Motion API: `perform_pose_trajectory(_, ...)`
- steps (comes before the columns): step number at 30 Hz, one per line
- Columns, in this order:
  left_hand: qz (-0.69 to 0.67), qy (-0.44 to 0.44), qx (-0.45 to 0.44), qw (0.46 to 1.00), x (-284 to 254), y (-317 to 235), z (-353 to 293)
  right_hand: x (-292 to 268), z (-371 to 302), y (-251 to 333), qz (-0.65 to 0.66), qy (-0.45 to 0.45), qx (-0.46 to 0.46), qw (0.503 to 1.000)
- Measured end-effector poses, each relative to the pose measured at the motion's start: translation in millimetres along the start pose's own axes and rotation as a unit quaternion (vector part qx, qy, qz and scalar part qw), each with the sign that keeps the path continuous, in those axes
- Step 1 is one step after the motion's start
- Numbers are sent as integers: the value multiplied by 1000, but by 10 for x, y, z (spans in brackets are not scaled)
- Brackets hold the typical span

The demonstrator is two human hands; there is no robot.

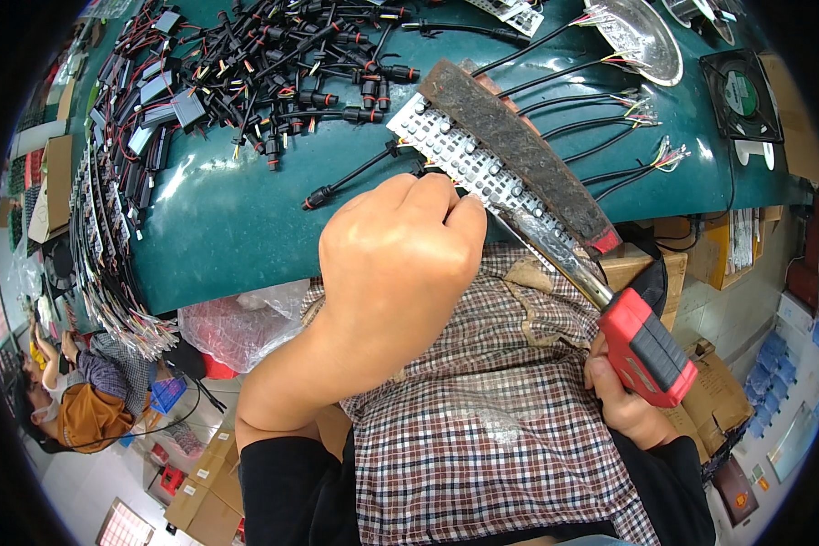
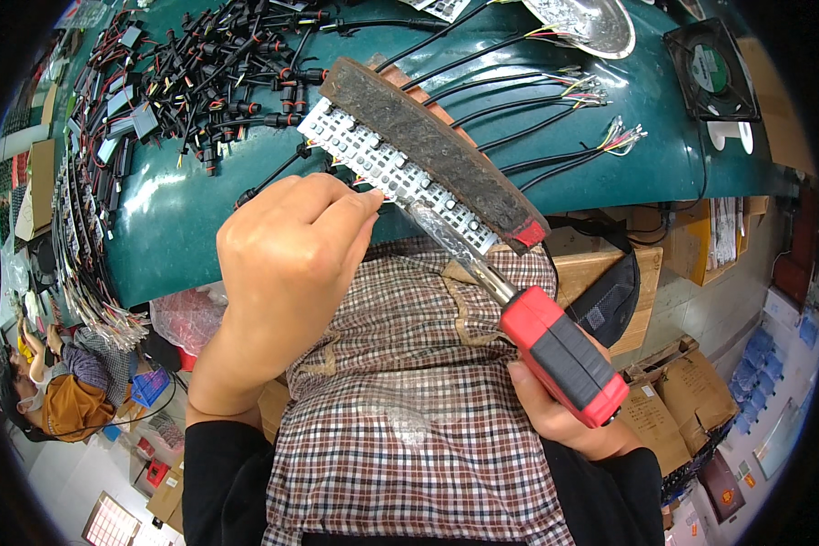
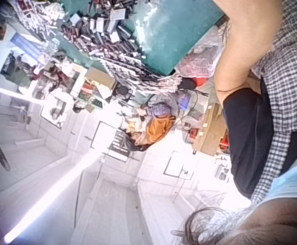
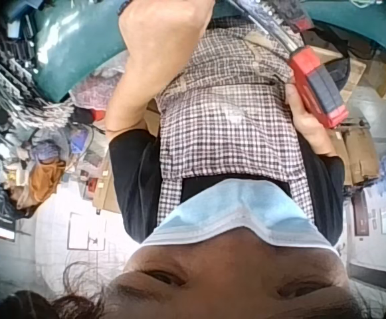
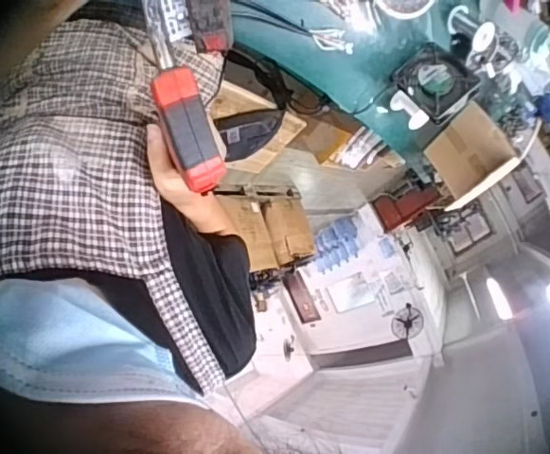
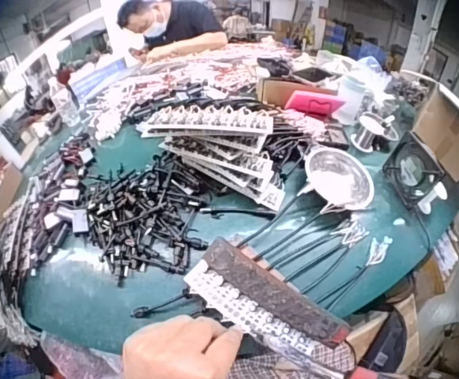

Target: The person solders wire harnesses onto circuit boards using a soldering gun.

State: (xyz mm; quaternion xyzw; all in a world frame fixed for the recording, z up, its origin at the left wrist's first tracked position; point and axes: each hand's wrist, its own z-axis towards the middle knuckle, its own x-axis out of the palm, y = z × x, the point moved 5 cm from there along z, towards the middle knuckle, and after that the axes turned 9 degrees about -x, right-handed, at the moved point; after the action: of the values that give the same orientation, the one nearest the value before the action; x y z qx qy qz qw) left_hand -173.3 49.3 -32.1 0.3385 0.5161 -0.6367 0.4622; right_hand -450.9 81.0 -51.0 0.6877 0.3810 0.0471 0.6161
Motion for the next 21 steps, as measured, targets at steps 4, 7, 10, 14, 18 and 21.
perform_pose_trajectory(4, 6, -2, 1, 1000, -7, -17, 4, -38, 80, 91, -53, 14, -85, 995)
perform_pose_trajectory(7, 7, -4, 1, 1000, -3, -19, 5, -46, 106, 162, -95, 23, -147, 984)
perform_pose_trajectory(10, 5, -9, 3, 1000, -5, -27, 8, -31, 93, 136, -77, 9, -123, 989)
perform_pose_trajectory(14, 3, -14, 5, 1000, -20, -34, 10, -11, -95, -121, 34, -8, 40, 999)
perform_pose_trajectory(18, 11, -7, 6, 1000, -11, -38, 12, -47, -131, -64, -5, 23, 25, 999)
perform_pose_trajectory(21, 8, -13, 2, 1000, -12, -47, 6, -37, -120, -39, 26, 18, 13, 999)
